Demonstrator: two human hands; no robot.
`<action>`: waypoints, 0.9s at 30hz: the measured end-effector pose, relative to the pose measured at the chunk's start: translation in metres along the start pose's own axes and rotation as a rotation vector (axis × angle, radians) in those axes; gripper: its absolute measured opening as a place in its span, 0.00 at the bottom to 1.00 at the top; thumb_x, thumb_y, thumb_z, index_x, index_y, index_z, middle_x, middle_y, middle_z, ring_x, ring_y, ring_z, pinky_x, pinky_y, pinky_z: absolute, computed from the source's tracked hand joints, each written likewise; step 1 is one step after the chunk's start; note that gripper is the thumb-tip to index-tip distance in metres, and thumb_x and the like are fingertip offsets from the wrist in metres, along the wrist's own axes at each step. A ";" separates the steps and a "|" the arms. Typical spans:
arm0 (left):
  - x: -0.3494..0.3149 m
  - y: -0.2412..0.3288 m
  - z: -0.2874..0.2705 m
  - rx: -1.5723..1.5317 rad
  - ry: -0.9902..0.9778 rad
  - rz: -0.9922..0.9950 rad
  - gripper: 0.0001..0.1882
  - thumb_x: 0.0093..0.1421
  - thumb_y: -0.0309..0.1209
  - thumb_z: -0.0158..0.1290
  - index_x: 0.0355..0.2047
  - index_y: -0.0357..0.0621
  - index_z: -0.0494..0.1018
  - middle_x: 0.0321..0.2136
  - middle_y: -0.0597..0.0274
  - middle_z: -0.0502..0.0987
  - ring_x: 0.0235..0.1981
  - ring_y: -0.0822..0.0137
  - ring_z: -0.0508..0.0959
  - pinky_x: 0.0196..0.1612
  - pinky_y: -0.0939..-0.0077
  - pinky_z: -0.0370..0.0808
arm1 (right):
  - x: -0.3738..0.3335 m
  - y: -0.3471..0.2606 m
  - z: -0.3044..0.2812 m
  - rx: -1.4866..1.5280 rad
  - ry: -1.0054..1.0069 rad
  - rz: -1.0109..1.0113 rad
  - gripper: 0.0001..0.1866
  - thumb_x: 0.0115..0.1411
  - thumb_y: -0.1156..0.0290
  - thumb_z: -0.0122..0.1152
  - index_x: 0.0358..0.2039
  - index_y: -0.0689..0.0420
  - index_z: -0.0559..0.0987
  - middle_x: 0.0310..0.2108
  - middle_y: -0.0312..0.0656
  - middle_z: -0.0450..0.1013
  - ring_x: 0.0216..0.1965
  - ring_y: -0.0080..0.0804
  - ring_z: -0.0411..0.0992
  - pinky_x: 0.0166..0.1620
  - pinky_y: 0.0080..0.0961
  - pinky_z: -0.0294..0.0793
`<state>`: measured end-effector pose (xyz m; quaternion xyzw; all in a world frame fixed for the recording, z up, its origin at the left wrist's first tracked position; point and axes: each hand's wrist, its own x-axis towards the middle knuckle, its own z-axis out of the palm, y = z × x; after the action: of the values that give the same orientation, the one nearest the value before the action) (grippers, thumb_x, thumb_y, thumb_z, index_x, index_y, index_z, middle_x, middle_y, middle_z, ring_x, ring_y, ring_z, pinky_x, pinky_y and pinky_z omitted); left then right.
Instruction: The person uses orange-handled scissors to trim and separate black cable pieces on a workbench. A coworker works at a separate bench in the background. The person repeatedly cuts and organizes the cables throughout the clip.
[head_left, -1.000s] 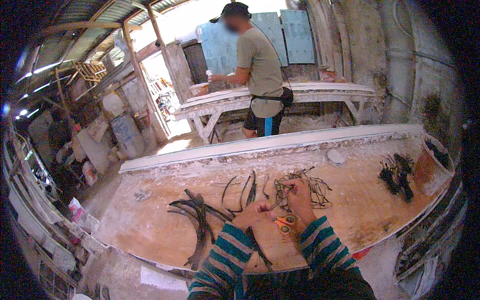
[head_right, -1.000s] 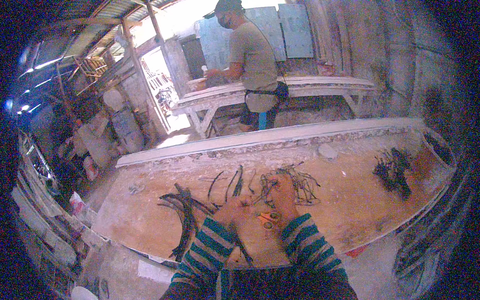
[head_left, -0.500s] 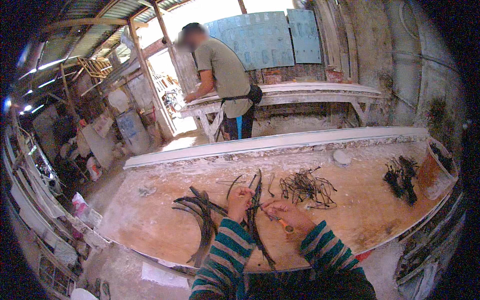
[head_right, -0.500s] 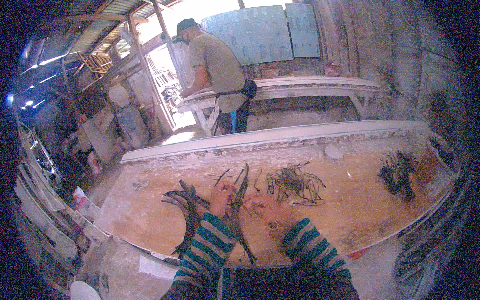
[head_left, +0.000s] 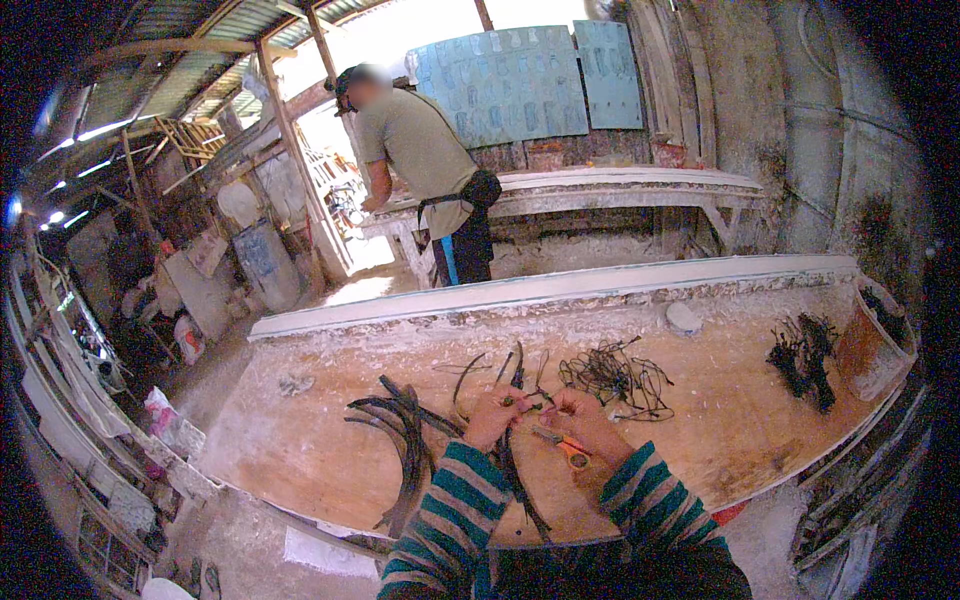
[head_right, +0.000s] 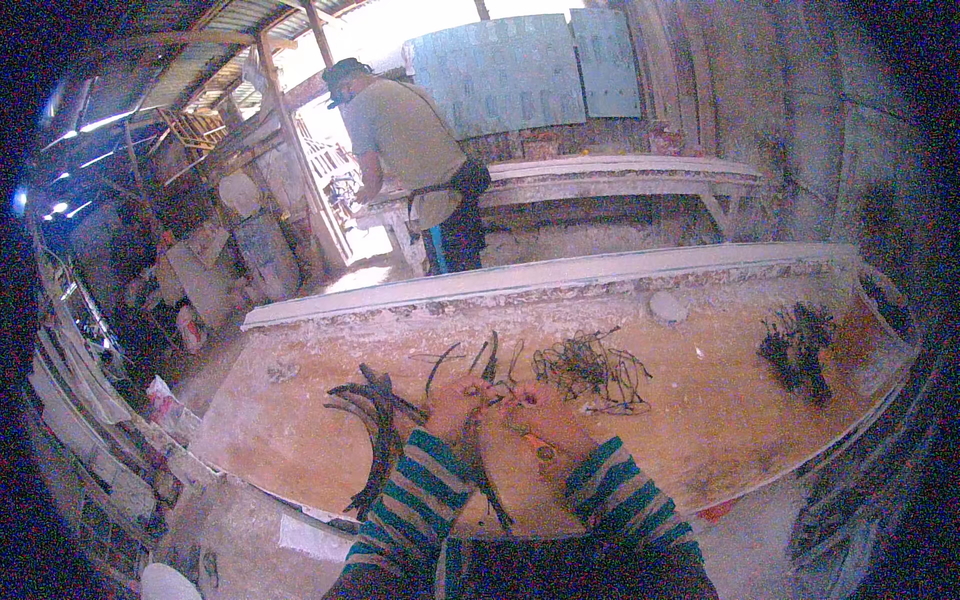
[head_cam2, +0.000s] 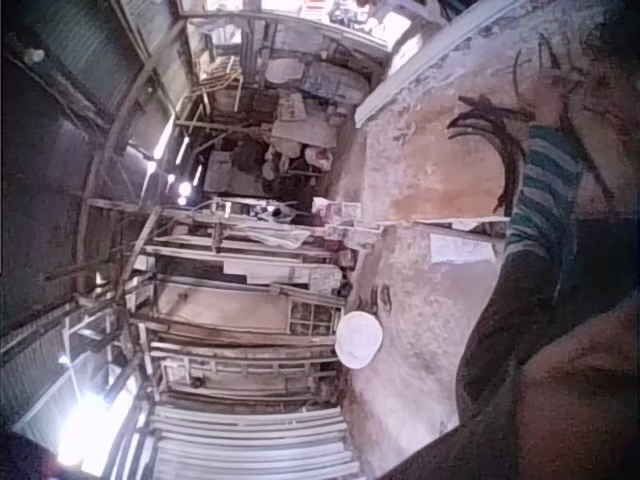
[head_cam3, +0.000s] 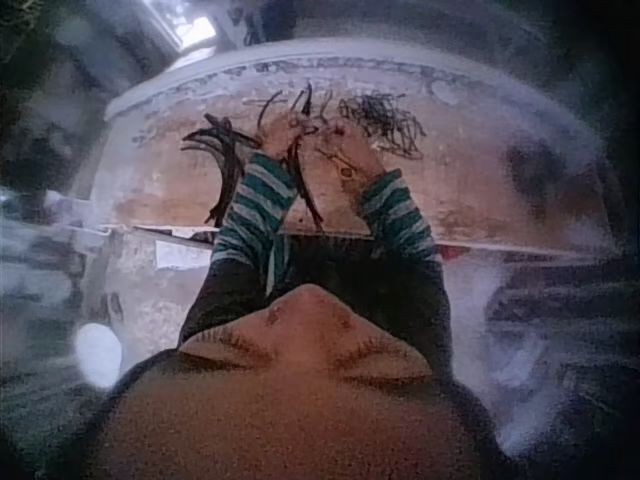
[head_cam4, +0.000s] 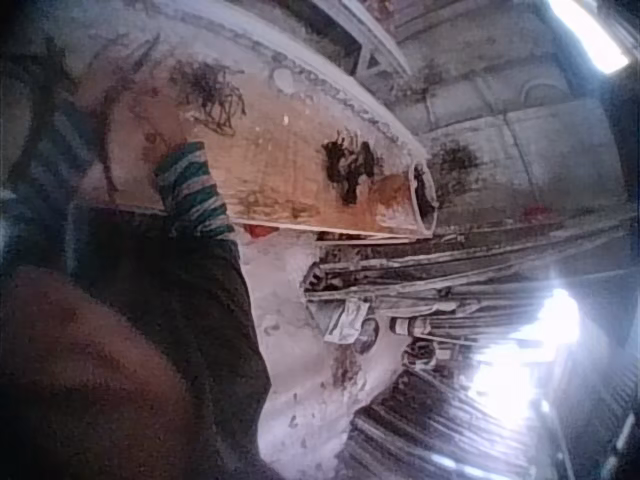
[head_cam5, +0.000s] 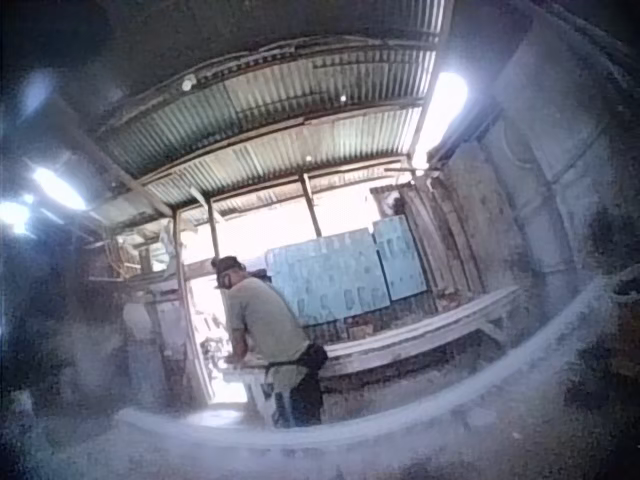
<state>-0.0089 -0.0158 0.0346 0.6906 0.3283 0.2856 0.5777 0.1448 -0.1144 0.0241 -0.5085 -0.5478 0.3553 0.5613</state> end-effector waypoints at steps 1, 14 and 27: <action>0.000 -0.004 0.000 0.013 -0.079 0.061 0.04 0.54 0.28 0.52 0.30 0.43 0.71 0.22 0.70 0.73 0.19 0.79 0.69 0.21 0.86 0.66 | 0.004 0.003 -0.002 -0.080 0.066 -0.004 0.05 0.49 0.79 0.58 0.22 0.59 0.71 0.25 0.34 0.70 0.27 0.21 0.67 0.33 0.18 0.67; -0.005 0.002 0.008 -0.014 -0.167 0.141 0.06 0.53 0.29 0.54 0.28 0.41 0.70 0.20 0.68 0.71 0.19 0.77 0.71 0.21 0.84 0.70 | 0.017 0.022 -0.020 -0.541 0.681 -0.267 0.11 0.46 0.86 0.54 0.30 0.56 0.74 0.30 0.37 0.64 0.34 0.27 0.66 0.35 0.21 0.67; 0.008 -0.015 -0.012 -0.191 0.356 0.125 0.05 0.54 0.28 0.52 0.30 0.40 0.71 0.20 0.67 0.71 0.17 0.76 0.70 0.19 0.83 0.71 | -0.005 -0.004 0.013 -0.079 -0.287 -0.143 0.07 0.51 0.70 0.58 0.30 0.58 0.76 0.45 0.42 0.64 0.47 0.33 0.62 0.49 0.28 0.63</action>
<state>-0.0153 -0.0005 0.0216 0.5905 0.3529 0.4681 0.5546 0.1308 -0.1178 0.0248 -0.4339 -0.6706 0.3618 0.4808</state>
